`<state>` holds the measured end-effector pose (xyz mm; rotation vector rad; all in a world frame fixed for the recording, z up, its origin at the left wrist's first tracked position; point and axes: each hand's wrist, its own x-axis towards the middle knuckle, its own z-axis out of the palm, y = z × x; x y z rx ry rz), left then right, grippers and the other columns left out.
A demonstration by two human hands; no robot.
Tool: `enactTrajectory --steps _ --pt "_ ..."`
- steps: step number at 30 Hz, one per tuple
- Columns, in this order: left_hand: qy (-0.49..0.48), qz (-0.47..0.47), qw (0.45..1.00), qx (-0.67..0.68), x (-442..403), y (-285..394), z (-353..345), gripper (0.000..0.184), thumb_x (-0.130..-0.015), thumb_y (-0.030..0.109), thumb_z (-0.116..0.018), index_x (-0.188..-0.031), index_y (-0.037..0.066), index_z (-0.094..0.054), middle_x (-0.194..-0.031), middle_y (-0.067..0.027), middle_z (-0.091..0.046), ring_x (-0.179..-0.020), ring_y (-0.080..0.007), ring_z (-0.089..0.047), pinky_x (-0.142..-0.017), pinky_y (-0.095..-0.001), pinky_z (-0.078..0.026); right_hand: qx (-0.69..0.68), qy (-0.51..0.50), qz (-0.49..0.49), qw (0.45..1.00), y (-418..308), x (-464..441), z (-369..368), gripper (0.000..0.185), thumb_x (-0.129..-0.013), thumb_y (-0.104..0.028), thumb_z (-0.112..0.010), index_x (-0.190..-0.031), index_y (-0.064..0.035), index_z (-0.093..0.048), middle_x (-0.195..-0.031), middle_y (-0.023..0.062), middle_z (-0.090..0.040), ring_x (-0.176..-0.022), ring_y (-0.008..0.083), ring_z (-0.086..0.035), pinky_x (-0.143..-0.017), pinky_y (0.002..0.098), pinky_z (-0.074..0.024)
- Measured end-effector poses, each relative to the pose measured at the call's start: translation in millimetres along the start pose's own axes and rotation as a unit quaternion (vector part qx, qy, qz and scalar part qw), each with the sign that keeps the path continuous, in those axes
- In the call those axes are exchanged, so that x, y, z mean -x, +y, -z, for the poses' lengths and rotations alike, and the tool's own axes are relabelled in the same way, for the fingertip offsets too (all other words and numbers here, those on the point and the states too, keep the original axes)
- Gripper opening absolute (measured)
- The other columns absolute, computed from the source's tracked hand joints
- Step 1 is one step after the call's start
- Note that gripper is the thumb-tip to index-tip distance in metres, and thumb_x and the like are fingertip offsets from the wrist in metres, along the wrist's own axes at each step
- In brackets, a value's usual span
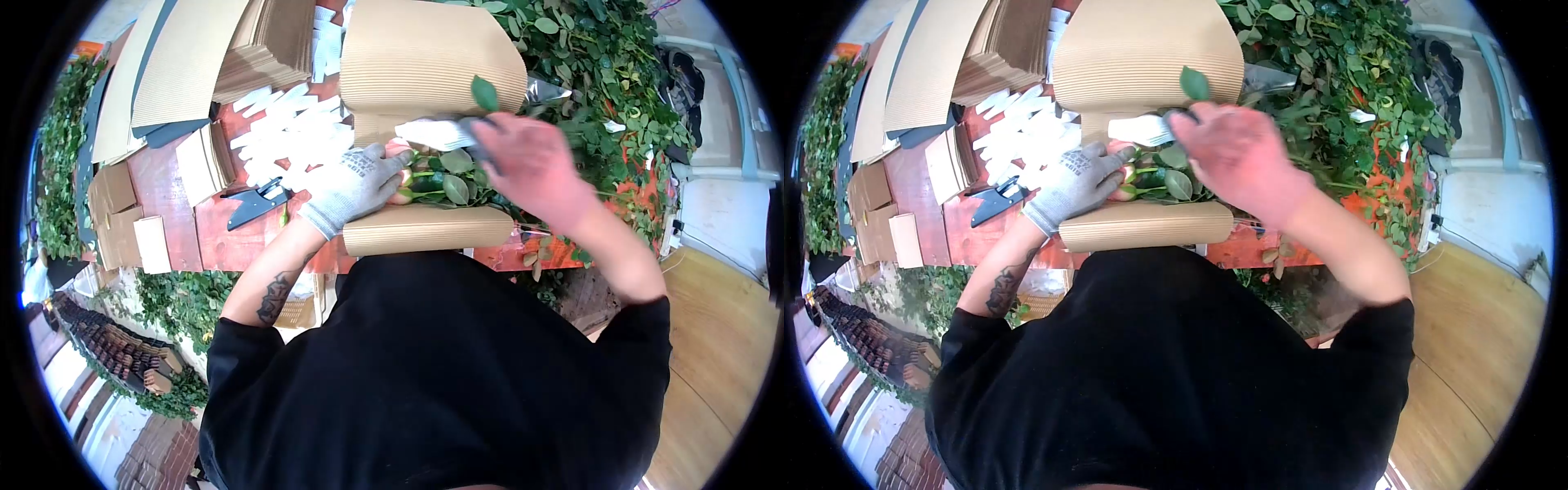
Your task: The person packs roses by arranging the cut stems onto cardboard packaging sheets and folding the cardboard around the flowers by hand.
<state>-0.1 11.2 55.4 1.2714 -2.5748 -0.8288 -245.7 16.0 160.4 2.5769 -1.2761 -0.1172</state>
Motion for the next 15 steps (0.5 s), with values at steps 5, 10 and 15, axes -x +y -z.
enactTrajectory --steps 5,10,15 --pt "-0.009 0.01 1.0 0.022 2 -1 -1 0.035 -0.089 0.026 -0.052 -0.122 0.017 -0.058 -0.065 -0.014 -0.06 -0.059 -0.0297 -0.062 -0.057 -0.0418 -0.048 -0.103 -0.146 0.045 0.983 -25 -35 -71 0.031 -0.08 -0.021 -0.053 -0.108 -0.0085 -0.056 -0.092 0.0109 -0.063 -0.079 0.0235 -0.063 -0.067 0.0344 -0.0507" --pt "-0.041 0.018 0.999 0.015 1 0 3 0.038 -0.091 0.028 -0.044 -0.126 0.017 -0.05 -0.069 -0.0168 -0.063 -0.062 -0.0325 -0.063 -0.059 -0.0456 -0.048 -0.079 -0.052 0.061 0.994 -34 -36 -95 0.017 -0.083 -0.015 -0.049 -0.097 -0.0074 -0.055 -0.081 0.0092 -0.062 -0.07 0.0212 -0.064 -0.055 0.0313 -0.0503" --pt "-0.079 0.027 0.996 0.019 -1 2 5 0.04 -0.091 0.028 -0.045 -0.129 0.017 -0.047 -0.071 -0.0175 -0.063 -0.065 -0.0334 -0.063 -0.061 -0.0458 -0.049 -0.085 -0.019 0.079 0.993 -38 -40 -108 0.031 -0.081 -0.017 -0.049 -0.11 -0.011 -0.056 -0.086 0.0084 -0.06 -0.071 0.0198 -0.063 -0.057 0.0308 -0.0496"
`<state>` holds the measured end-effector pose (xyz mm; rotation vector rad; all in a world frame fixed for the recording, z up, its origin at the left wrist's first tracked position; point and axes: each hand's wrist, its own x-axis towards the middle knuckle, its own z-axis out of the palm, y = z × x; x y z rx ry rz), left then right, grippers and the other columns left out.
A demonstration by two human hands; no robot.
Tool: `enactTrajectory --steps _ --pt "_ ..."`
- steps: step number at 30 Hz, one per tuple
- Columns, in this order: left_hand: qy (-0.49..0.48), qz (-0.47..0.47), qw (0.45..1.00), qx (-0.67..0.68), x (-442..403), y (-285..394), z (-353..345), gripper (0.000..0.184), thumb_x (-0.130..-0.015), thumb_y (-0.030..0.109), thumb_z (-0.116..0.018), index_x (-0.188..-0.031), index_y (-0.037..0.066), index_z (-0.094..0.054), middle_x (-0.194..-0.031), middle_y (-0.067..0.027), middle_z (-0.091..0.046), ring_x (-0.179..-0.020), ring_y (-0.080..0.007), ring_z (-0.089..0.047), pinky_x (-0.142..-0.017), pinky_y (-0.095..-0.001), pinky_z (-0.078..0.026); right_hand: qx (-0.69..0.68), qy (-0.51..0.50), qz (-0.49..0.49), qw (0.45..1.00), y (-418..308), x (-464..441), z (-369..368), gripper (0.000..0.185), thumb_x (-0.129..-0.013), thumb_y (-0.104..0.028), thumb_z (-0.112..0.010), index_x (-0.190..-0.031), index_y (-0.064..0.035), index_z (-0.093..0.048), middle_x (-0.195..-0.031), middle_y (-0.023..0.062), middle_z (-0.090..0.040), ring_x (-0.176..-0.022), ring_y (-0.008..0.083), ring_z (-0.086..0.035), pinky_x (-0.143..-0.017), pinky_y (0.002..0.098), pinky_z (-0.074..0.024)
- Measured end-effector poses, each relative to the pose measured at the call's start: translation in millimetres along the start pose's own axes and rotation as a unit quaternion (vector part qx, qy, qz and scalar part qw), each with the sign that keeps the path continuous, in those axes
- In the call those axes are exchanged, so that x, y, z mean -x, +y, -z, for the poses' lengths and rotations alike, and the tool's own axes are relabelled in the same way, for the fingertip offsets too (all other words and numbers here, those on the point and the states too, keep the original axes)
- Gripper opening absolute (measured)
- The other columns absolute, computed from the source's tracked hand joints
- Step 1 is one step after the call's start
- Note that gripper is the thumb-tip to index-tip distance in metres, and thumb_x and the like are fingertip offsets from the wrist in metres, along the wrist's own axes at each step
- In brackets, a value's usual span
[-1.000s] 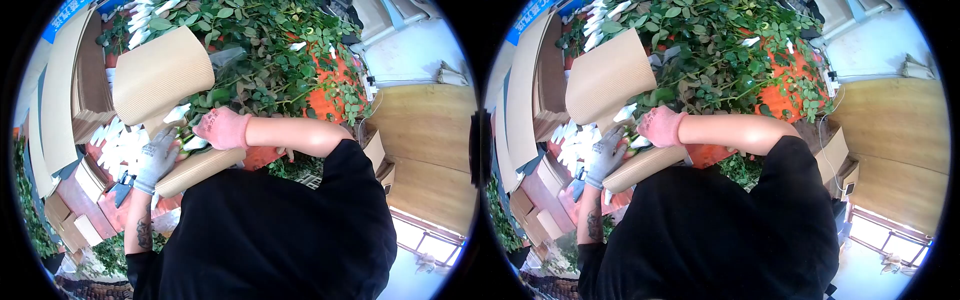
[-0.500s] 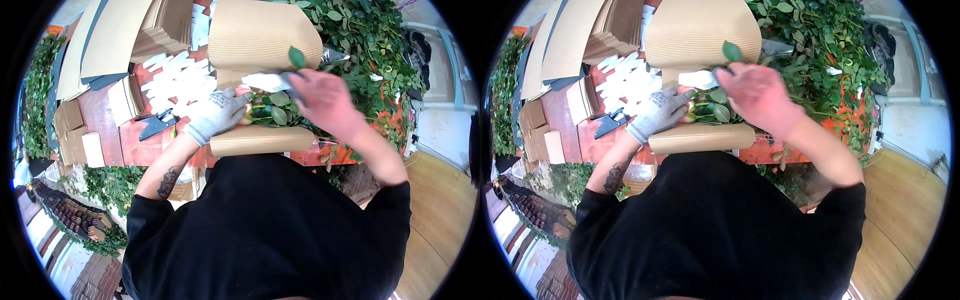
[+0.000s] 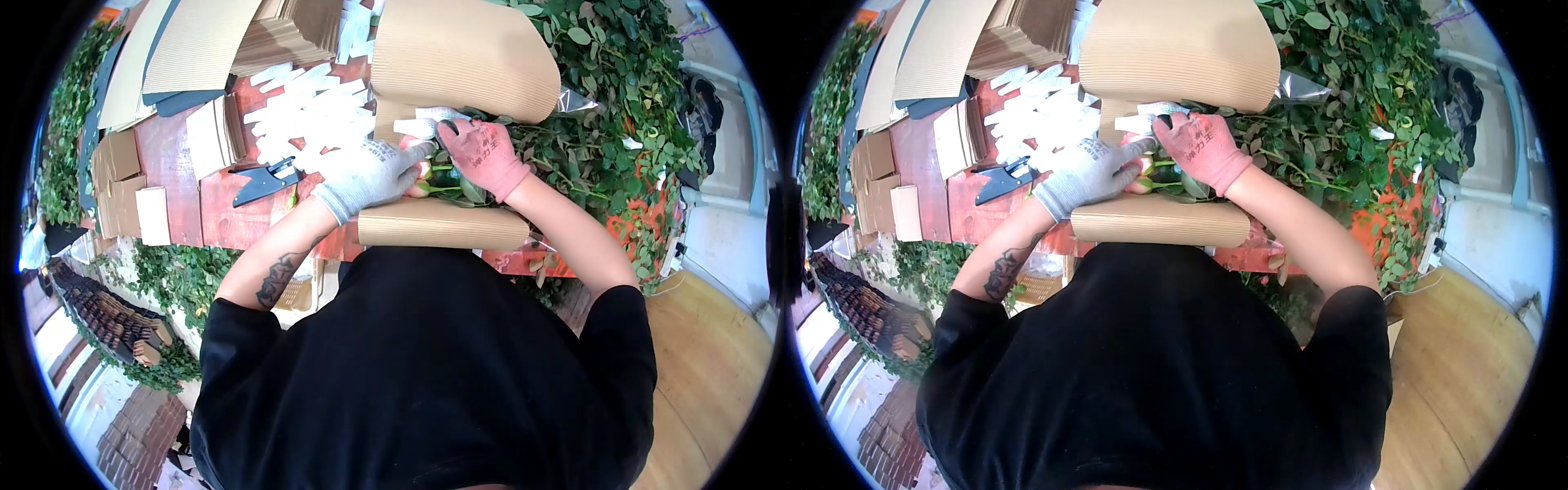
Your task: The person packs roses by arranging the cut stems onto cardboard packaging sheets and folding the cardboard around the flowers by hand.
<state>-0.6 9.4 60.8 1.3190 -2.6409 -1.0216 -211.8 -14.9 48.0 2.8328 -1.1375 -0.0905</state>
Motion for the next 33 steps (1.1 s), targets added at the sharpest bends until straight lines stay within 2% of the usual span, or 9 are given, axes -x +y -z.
enactTrajectory --steps 6,8,12,14,21,25,27,31,33 --pt "0.022 0.036 0.999 0.03 3 -1 4 0.036 -0.09 0.028 -0.048 -0.122 0.014 -0.053 -0.077 -0.0172 -0.064 -0.071 -0.0341 -0.063 -0.065 -0.0442 -0.049 0.01 -0.012 -0.009 1.0 -2 10 -1 0.035 -0.078 -0.015 -0.051 -0.113 -0.0151 -0.056 -0.093 0.0056 -0.058 -0.078 0.0187 -0.061 -0.065 0.031 -0.0491" --pt "0.171 -0.024 0.982 0.072 -3 -19 3 0.029 -0.089 0.026 -0.052 -0.113 0.011 -0.06 -0.077 -0.017 -0.064 -0.074 -0.0343 -0.063 -0.067 -0.0422 -0.049 0.019 -0.019 -0.015 1.0 -5 8 -1 0.034 -0.079 -0.016 -0.05 -0.113 -0.0153 -0.056 -0.093 0.0052 -0.058 -0.077 0.0186 -0.061 -0.065 0.0313 -0.0491" --pt "0.207 0.02 0.975 0.081 -12 -36 5 0.024 -0.085 0.022 -0.06 -0.103 0.006 -0.064 -0.088 -0.0135 -0.064 -0.083 -0.0299 -0.062 -0.07 -0.0385 -0.049 0.014 -0.032 -0.023 0.999 -7 5 0 0.032 -0.08 -0.015 -0.05 -0.111 -0.0134 -0.057 -0.088 0.0058 -0.058 -0.076 0.0185 -0.061 -0.062 0.0308 -0.0489" --pt "0.212 -0.031 0.976 -0.037 -21 -47 -4 0.024 -0.084 0.021 -0.06 -0.104 0.007 -0.064 -0.093 -0.0135 -0.064 -0.084 -0.0309 -0.061 -0.071 -0.0388 -0.049 0.022 -0.02 -0.022 0.999 -5 4 -4 0.029 -0.081 -0.015 -0.049 -0.109 -0.0108 -0.057 -0.087 0.0072 -0.059 -0.073 0.0192 -0.062 -0.059 0.0309 -0.0488" --pt "0.248 -0.128 0.96 -0.015 -18 -60 -7 0.012 -0.084 0.017 -0.058 -0.087 0.007 -0.062 -0.079 -0.0116 -0.061 -0.078 -0.0305 -0.061 -0.069 -0.04 -0.048 -0.017 0.037 -0.062 0.997 -3 0 -8 0.022 -0.082 -0.011 -0.049 -0.103 -0.0087 -0.054 -0.075 0.0082 -0.062 -0.066 0.0197 -0.064 -0.05 0.032 -0.0492" --pt "0.24 -0.087 0.966 -0.027 1 -66 7 0.011 -0.083 0.016 -0.059 -0.089 0.007 -0.063 -0.081 -0.0113 -0.062 -0.079 -0.03 -0.061 -0.069 -0.0401 -0.048 -0.054 -0.041 -0.086 0.994 -6 1 0 0.028 -0.084 -0.013 -0.047 -0.111 -0.0095 -0.051 -0.081 0.0088 -0.061 -0.074 0.0217 -0.064 -0.059 0.0331 -0.0514" --pt "0.228 0.054 0.971 -0.05 13 -86 17 0.015 -0.083 0.016 -0.059 -0.094 0.007 -0.063 -0.088 -0.0121 -0.063 -0.081 -0.0305 -0.062 -0.072 -0.0398 -0.049 -0.029 -0.004 -0.059 0.998 -4 3 -3 0.028 -0.084 -0.014 -0.047 -0.111 -0.011 -0.052 -0.08 0.0085 -0.061 -0.075 0.0211 -0.064 -0.059 0.0319 -0.051" --pt "0.179 0.173 0.957 -0.149 35 -64 52 0.029 -0.083 0.017 -0.058 -0.11 0.008 -0.061 -0.109 -0.0142 -0.061 -0.089 -0.0304 -0.063 -0.079 -0.0387 -0.05 -0.021 -0.013 -0.046 0.999 -6 2 -11 0.031 -0.084 -0.015 -0.047 -0.115 -0.0152 -0.052 -0.085 0.0083 -0.061 -0.077 0.0206 -0.064 -0.061 0.0319 -0.0505" --pt "0.196 -0.048 0.978 -0.059 25 -23 46 0.035 -0.083 0.019 -0.058 -0.116 0.007 -0.058 -0.113 -0.0154 -0.06 -0.092 -0.0308 -0.063 -0.081 -0.0386 -0.05 -0.027 -0.041 -0.047 0.998 -7 0 -5 0.033 -0.084 -0.015 -0.047 -0.116 -0.0134 -0.052 -0.087 0.0085 -0.06 -0.077 0.0204 -0.063 -0.062 0.0318 -0.0504"
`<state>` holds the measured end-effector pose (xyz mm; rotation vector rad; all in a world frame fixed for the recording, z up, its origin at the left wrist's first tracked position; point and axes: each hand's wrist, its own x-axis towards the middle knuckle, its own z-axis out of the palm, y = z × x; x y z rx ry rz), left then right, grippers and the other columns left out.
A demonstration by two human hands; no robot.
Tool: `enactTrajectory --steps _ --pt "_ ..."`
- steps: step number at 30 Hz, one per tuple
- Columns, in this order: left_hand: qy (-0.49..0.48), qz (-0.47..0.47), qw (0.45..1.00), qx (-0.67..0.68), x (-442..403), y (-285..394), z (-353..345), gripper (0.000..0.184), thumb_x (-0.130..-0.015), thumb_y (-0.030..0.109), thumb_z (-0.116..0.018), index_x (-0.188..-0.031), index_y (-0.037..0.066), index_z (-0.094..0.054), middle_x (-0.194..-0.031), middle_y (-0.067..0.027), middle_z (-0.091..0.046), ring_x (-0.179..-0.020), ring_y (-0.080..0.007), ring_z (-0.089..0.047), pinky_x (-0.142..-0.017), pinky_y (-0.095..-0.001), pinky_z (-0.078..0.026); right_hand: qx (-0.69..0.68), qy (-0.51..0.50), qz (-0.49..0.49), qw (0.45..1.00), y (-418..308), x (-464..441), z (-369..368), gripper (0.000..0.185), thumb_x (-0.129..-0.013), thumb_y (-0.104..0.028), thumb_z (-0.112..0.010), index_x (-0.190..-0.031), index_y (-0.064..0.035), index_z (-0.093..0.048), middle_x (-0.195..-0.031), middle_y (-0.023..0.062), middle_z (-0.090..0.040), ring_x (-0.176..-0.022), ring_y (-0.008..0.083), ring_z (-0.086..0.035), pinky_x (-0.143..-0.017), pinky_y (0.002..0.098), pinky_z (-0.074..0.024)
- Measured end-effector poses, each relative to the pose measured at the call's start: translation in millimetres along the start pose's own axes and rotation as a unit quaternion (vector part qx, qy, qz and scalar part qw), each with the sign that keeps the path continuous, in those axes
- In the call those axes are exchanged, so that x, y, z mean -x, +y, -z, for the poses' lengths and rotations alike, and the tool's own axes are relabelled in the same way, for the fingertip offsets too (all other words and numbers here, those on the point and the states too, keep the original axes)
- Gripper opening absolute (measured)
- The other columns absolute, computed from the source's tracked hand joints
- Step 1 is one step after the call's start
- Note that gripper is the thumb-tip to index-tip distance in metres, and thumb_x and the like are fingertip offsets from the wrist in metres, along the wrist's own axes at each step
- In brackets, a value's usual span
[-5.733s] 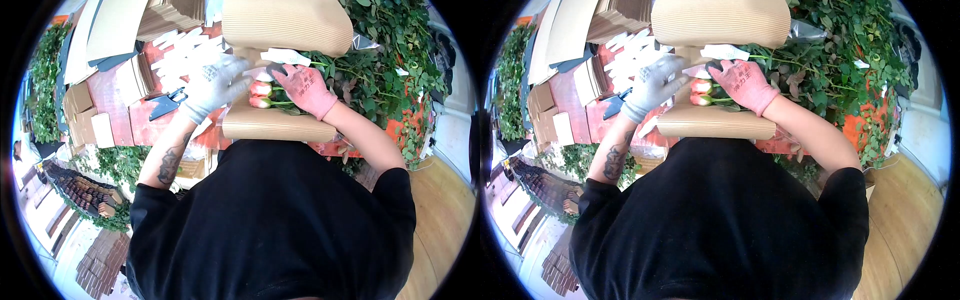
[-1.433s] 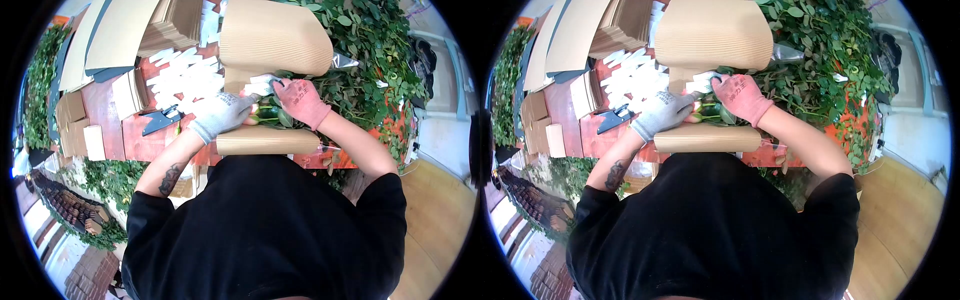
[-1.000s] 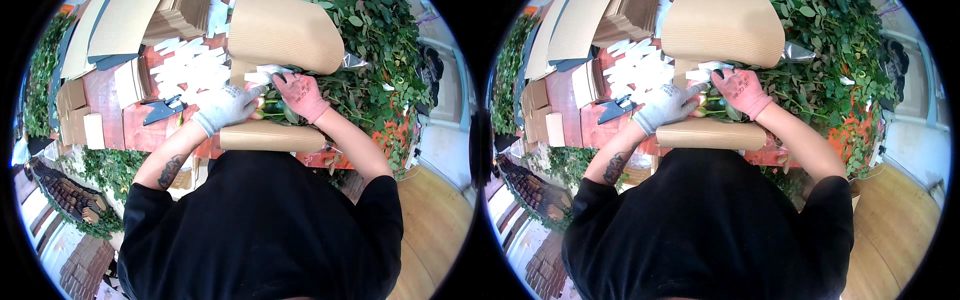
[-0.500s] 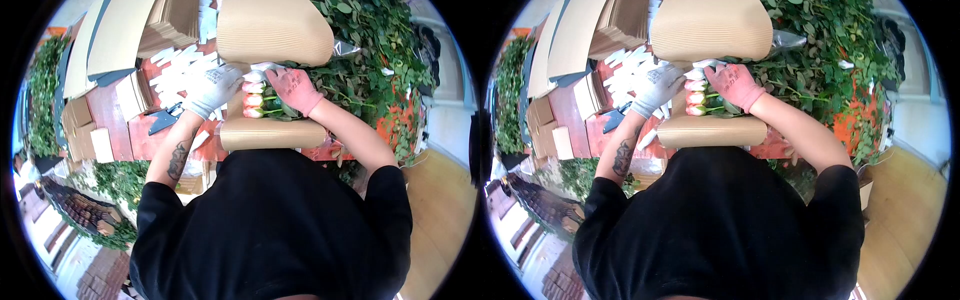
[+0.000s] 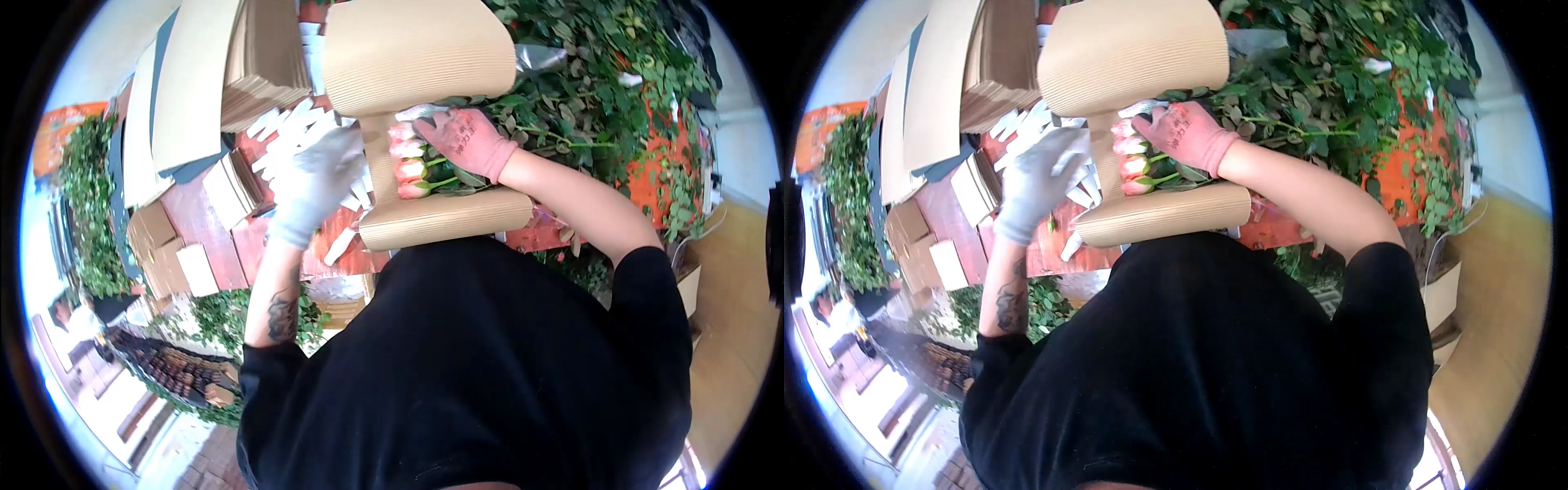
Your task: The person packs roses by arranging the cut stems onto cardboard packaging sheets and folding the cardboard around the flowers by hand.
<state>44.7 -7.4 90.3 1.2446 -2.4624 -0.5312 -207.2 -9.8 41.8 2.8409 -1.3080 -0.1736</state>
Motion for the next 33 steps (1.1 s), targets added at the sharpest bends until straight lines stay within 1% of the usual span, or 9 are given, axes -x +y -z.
enactTrajectory --steps 3,4,7,9,14,19,25,31,33 --pt "-0.098 -0.004 0.994 0.039 -19 31 -36 0.044 -0.084 0.027 -0.057 -0.122 0.004 -0.054 -0.125 -0.0175 -0.053 -0.103 -0.0331 -0.059 -0.088 -0.039 -0.047 -0.002 0.072 0.009 0.997 5 3 -3 0.03 -0.082 -0.012 -0.047 -0.112 -0.0086 -0.054 -0.09 0.01 -0.061 -0.08 0.0221 -0.063 -0.065 0.0321 -0.0509" --pt "-0.154 0.014 0.986 0.059 -25 35 -42 0.048 -0.084 0.028 -0.057 -0.124 0.003 -0.052 -0.129 -0.018 -0.05 -0.105 -0.0336 -0.058 -0.09 -0.0392 -0.046 -0.004 0.009 -0.021 1.0 4 2 1 0.034 -0.08 -0.015 -0.052 -0.114 -0.0092 -0.054 -0.094 0.0093 -0.061 -0.081 0.0226 -0.063 -0.067 0.033 -0.051" --pt "-0.12 -0.001 0.993 0.021 -18 31 -51 0.051 -0.084 0.028 -0.057 -0.128 0.003 -0.049 -0.137 -0.0176 -0.043 -0.108 -0.0331 -0.056 -0.092 -0.0386 -0.045 -0.033 0.138 -0.017 0.99 14 14 20 0.041 -0.072 -0.02 -0.064 -0.111 -0.01 -0.057 -0.096 0.0073 -0.061 -0.078 0.0242 -0.063 -0.064 0.0362 -0.0506" --pt "-0.191 0.068 0.976 0.074 -18 44 -37 0.053 -0.083 0.027 -0.058 -0.13 0.005 -0.047 -0.142 -0.0153 -0.039 -0.11 -0.032 -0.056 -0.093 -0.0379 -0.045 -0.019 0.08 -0.024 0.996 14 11 37 0.04 -0.073 -0.02 -0.063 -0.111 -0.01 -0.058 -0.096 0.0079 -0.061 -0.078 0.0242 -0.063 -0.064 0.0365 -0.0505" --pt "-0.121 0.04 0.989 0.074 -6 35 -52 0.052 -0.082 0.026 -0.057 -0.129 0.006 -0.049 -0.142 -0.0146 -0.038 -0.098 -0.0338 -0.061 -0.085 -0.0405 -0.048 0.122 0.069 -0.016 0.99 12 -6 18 0.033 -0.081 -0.017 -0.052 -0.112 -0.0063 -0.055 -0.082 0.0107 -0.063 -0.076 0.0257 -0.063 -0.062 0.0374 -0.0494" --pt "-0.137 0.056 0.986 0.076 -3 35 -53 0.049 -0.079 0.026 -0.058 -0.123 0.005 -0.052 -0.142 -0.0128 -0.039 -0.088 -0.0348 -0.063 -0.08 -0.0427 -0.05 0.076 0.121 -0.015 0.99 18 -5 13 0.035 -0.077 -0.023 -0.062 -0.108 -0.0076 -0.058 -0.098 0.0083 -0.064 -0.091 0.0245 -0.062 -0.075 0.0384 -0.0487" --pt "-0.184 0.06 0.98 0.049 -9 37 -49 0.05 -0.08 0.027 -0.057 -0.124 0.005 -0.051 -0.14 -0.0151 -0.04 -0.091 -0.0351 -0.063 -0.082 -0.043 -0.049 0.045 0.093 -0.012 0.995 3 -20 2 0.033 -0.074 -0.019 -0.061 -0.107 -0.0116 -0.059 -0.099 0.006 -0.062 -0.09 0.0233 -0.061 -0.073 0.0375 -0.0492" --pt "-0.079 -0.005 0.985 0.154 -5 16 -52 0.038 -0.082 0.024 -0.058 -0.115 0.005 -0.06 -0.117 -0.0185 -0.06 -0.089 -0.0321 -0.064 -0.082 -0.0395 -0.049 0.027 0.137 -0.014 0.99 6 -17 -4 0.034 -0.073 -0.016 -0.059 -0.106 -0.013 -0.06 -0.105 0.0076 -0.06 -0.093 0.0237 -0.059 -0.077 0.0378 -0.0489" --pt "0.055 0.09 0.966 0.234 -7 9 -45 0.032 -0.085 0.025 -0.059 -0.107 0.004 -0.063 -0.1 -0.0151 -0.066 -0.084 -0.0285 -0.065 -0.079 -0.0363 -0.049 0.036 0.108 -0.006 0.993 8 -14 -6 0.035 -0.073 -0.016 -0.059 -0.108 -0.0149 -0.061 -0.11 0.0088 -0.06 -0.096 0.0252 -0.058 -0.079 0.0385 -0.048"
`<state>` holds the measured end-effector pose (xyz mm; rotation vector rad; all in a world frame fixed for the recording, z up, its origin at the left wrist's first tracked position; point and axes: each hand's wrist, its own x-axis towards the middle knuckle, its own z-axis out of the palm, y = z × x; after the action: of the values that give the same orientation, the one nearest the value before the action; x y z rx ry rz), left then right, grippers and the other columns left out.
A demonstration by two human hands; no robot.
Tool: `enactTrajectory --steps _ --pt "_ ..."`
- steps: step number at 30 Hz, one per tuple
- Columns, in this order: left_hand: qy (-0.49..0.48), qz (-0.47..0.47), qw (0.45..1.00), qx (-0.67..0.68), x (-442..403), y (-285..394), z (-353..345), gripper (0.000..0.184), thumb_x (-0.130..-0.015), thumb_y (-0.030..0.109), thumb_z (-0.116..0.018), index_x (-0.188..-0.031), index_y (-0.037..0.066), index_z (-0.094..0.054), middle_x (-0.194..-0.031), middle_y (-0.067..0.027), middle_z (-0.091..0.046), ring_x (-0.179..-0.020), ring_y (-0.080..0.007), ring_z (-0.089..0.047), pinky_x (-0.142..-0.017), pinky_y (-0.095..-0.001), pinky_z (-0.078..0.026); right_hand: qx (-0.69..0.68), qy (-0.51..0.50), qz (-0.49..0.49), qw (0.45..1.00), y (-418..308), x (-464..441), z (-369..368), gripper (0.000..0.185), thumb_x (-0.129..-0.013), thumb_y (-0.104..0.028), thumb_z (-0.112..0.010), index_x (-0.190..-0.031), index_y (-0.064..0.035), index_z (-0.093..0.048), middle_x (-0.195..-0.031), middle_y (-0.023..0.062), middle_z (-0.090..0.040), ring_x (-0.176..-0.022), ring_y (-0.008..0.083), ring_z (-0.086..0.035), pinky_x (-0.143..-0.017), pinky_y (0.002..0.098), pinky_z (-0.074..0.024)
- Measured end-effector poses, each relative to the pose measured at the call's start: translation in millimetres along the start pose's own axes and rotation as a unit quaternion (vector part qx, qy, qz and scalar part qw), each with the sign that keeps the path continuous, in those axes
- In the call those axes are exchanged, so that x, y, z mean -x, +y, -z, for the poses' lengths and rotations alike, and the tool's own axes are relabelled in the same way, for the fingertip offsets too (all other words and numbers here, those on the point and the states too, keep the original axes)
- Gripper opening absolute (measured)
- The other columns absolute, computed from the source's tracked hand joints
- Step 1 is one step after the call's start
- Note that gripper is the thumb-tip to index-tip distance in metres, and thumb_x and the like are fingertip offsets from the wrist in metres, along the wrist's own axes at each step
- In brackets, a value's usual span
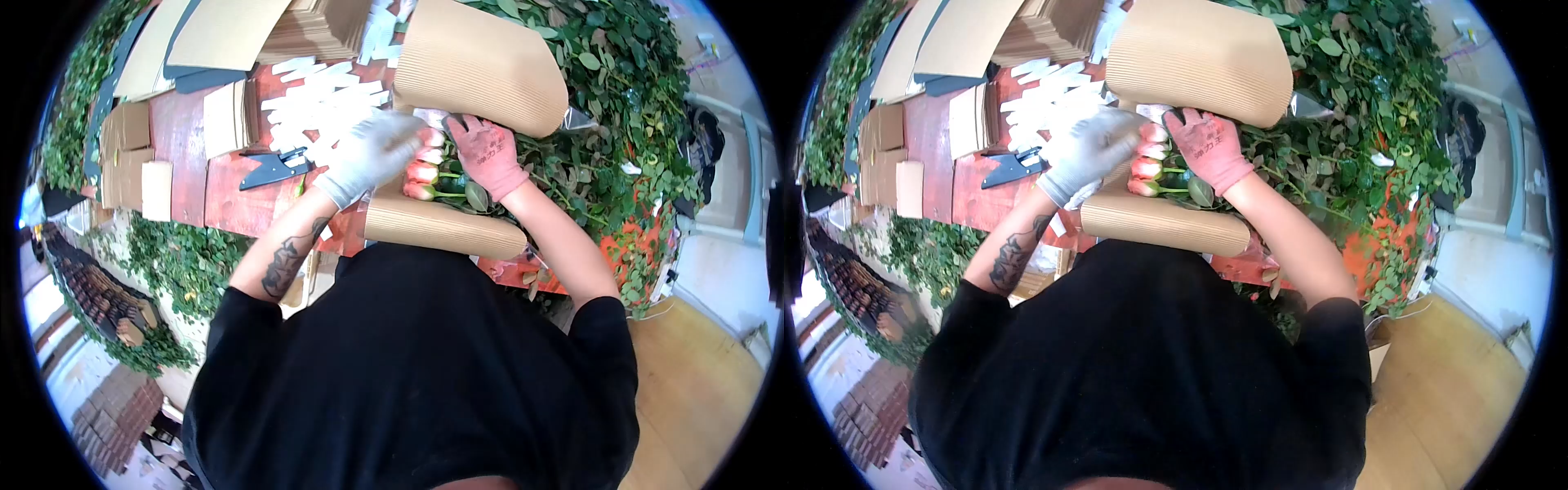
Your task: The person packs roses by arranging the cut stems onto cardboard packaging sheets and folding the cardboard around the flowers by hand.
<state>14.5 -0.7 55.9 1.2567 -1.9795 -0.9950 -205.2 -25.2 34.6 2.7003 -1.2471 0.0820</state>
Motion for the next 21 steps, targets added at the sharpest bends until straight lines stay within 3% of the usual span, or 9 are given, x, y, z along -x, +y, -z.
enactTrajectory --steps 1,3,4,5,7,12,16,21 --pt "-0.011 -0.003 1.0 -0.001 -2 -4 -1 0.032 -0.085 0.025 -0.059 -0.107 0.004 -0.063 -0.1 -0.0151 -0.066 -0.084 -0.0285 -0.065 -0.079 -0.0363 -0.049 -0.002 -0.002 -0.011 1.0 0 2 -1 0.035 -0.073 -0.016 -0.059 -0.108 -0.0149 -0.061 -0.11 0.0088 -0.06 -0.096 0.0252 -0.058 -0.079 0.0385 -0.048" --pt "0.039 0.165 0.985 0.039 -11 -14 -3 0.033 -0.086 0.031 -0.06 -0.105 0.004 -0.064 -0.092 -0.0127 -0.068 -0.08 -0.0245 -0.064 -0.076 -0.0339 -0.048 0.013 0.041 0.039 0.998 3 0 0 0.038 -0.073 -0.017 -0.059 -0.111 -0.0165 -0.06 -0.116 0.0102 -0.058 -0.099 0.0261 -0.058 -0.079 0.0381 -0.0481" --pt "0.048 0.163 0.986 0.004 -16 -16 -8 0.036 -0.086 0.035 -0.061 -0.1 0.002 -0.065 -0.087 -0.0129 -0.068 -0.077 -0.0228 -0.065 -0.073 -0.0332 -0.048 0.03 0.03 0.055 0.998 4 0 1 0.033 -0.085 -0.021 -0.047 -0.117 -0.0172 -0.055 -0.119 0.0127 -0.055 -0.103 0.0288 -0.056 -0.083 0.0392 -0.0461" --pt "0.044 0.159 0.986 0.003 -22 -17 -12 0.036 -0.086 0.035 -0.061 -0.1 0.002 -0.065 -0.087 -0.0129 -0.068 -0.077 -0.0228 -0.065 -0.073 -0.0332 -0.048 0.032 0.031 0.05 0.998 4 -1 1 0.033 -0.085 -0.021 -0.047 -0.117 -0.0172 -0.055 -0.119 0.0127 -0.055 -0.103 0.0288 -0.056 -0.083 0.0392 -0.0461" --pt "0.025 0.186 0.981 -0.048 -30 -22 -23 0.038 -0.085 0.038 -0.062 -0.097 0.002 -0.067 -0.083 -0.0133 -0.068 -0.074 -0.0224 -0.065 -0.07 -0.0334 -0.049 0.005 0.038 0.027 0.999 2 -2 0 0.041 -0.072 -0.018 -0.06 -0.112 -0.0156 -0.06 -0.112 0.0103 -0.057 -0.102 0.0274 -0.056 -0.079 0.0382 -0.0478" --pt "0.122 0.204 0.969 0.065 -28 -35 -44 0.022 -0.082 0.023 -0.067 -0.083 0.002 -0.067 -0.068 -0.0076 -0.064 -0.059 -0.0148 -0.06 -0.057 -0.0287 -0.048 0.027 0.004 -0.003 1.0 4 -1 11 0.037 -0.08 -0.016 -0.051 -0.116 -0.0092 -0.056 -0.101 0.0133 -0.06 -0.094 0.0278 -0.059 -0.075 0.0386 -0.0493" --pt "0.123 0.199 0.968 0.091 -26 -33 -39 0.018 -0.083 0.021 -0.067 -0.082 0.003 -0.067 -0.066 -0.0033 -0.063 -0.058 -0.011 -0.057 -0.056 -0.0263 -0.046 0.042 -0.065 -0.009 0.997 6 -2 9 0.037 -0.083 -0.017 -0.048 -0.119 -0.0099 -0.052 -0.103 0.0139 -0.06 -0.096 0.0272 -0.06 -0.075 0.0381 -0.0496" --pt "0.098 0.185 0.977 0.033 -19 -37 -19 0.021 -0.084 0.021 -0.067 -0.083 0.0 -0.065 -0.07 -0.0015 -0.06 -0.066 -0.0077 -0.051 -0.061 -0.0249 -0.044 0.032 -0.069 -0.033 0.997 4 -4 9 0.029 -0.084 -0.016 -0.047 -0.112 -0.0096 -0.053 -0.107 0.0141 -0.06 -0.099 0.027 -0.059 -0.082 0.0385 -0.0485"
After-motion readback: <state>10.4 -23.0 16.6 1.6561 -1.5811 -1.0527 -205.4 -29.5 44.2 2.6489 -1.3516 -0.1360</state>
